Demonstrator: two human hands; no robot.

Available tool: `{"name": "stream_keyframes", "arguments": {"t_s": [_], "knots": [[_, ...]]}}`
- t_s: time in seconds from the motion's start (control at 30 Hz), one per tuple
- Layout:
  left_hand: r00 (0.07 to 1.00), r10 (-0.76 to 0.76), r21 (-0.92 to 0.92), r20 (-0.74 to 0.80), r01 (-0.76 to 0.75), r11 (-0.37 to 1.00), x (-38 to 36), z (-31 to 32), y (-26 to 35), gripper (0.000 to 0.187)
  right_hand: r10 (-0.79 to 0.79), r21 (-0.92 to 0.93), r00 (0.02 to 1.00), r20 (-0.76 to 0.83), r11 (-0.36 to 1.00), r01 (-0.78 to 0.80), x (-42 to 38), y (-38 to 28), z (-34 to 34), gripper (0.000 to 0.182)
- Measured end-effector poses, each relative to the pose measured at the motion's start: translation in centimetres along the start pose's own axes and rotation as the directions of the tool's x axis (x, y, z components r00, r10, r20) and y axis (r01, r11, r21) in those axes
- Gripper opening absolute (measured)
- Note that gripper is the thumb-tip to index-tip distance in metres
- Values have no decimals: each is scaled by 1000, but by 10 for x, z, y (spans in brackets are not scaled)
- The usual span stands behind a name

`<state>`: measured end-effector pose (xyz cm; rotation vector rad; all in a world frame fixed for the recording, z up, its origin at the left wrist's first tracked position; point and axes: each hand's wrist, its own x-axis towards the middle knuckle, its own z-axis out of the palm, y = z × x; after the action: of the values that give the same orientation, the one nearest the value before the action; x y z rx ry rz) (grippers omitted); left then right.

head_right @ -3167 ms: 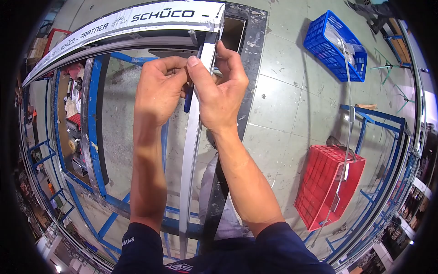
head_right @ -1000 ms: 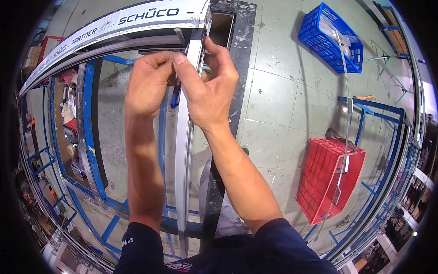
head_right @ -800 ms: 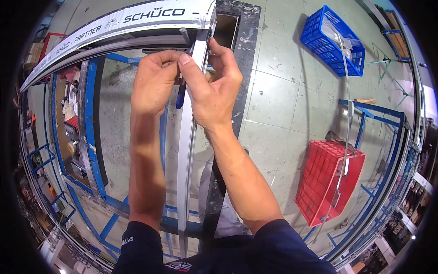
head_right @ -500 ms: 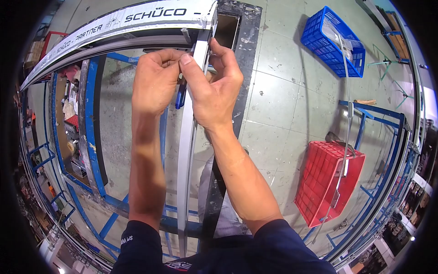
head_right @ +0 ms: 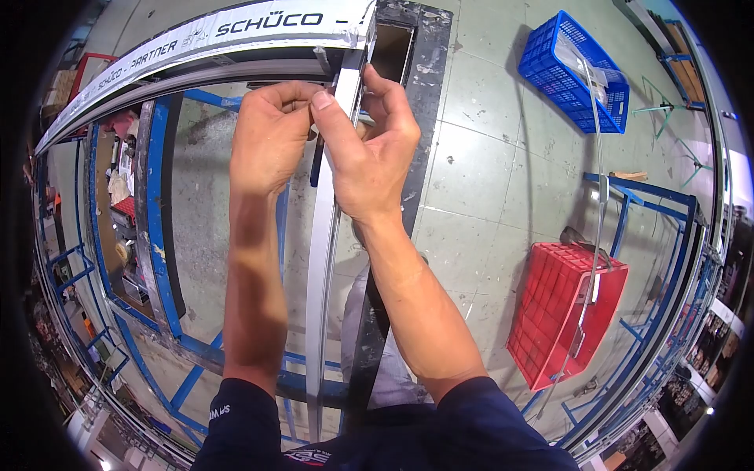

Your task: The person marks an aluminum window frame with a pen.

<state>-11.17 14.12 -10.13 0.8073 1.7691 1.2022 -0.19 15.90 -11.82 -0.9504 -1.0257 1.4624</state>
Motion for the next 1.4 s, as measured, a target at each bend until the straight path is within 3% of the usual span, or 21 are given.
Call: {"name": "stream_keyframes", "arguments": {"t_s": [0.13,0.23,0.33,0.43,0.53,0.63,0.87,0.93,1.03,1.1,1.2,1.33,1.37,1.4], "knots": [[1000,22,-36,22,-21,999,2,-2,-5,18,16,26,998,55,999,-18,2,0,-3,55],[999,-26,34,39,25,999,-7,-15,0,21,27,28,998,54,999,-29,2,0,-3,55],[996,17,-36,84,-14,999,-38,-40,-4,19,69,21,995,66,997,-71,2,2,-3,55],[993,-81,101,88,72,992,-74,-63,-15,20,103,21,992,73,994,-105,1,0,-4,63],[962,-264,79,65,259,963,-115,-86,-18,20,160,57,983,86,985,-165,1,-10,0,70],[962,-269,-104,35,271,957,-158,-108,-28,20,172,26,980,97,984,-176,-1,-11,1,71],[932,-323,-188,-164,291,938,-275,-149,5,19,282,-114,952,121,957,-269,3,-24,-3,73],[884,-361,-205,-297,310,928,-314,-147,18,19,307,-199,943,125,939,-280,0,-38,-1,80],[796,-404,-248,-451,323,913,-380,-133,22,19,223,-351,962,159,923,-156,4,-32,-13,88],[702,-444,-301,-557,328,895,-423,-111,33,19,231,-447,959,164,884,-137,2,-44,-17,89],[513,-483,-409,-710,258,875,-481,-56,45,21,259,-396,938,230,905,-153,-2,-51,-28,103],[223,-638,-629,-737,118,768,-546,28,51,22,118,-289,971,206,956,-55,-20,-41,-59,70],[215,-640,-649,-738,36,760,-559,50,47,20,135,-400,972,192,915,-48,-30,-57,-69,49],[193,-651,-669,-735,-47,742,-573,73,48,17,3,-474,977,214,875,101,-41,-52,-84,36]]}}
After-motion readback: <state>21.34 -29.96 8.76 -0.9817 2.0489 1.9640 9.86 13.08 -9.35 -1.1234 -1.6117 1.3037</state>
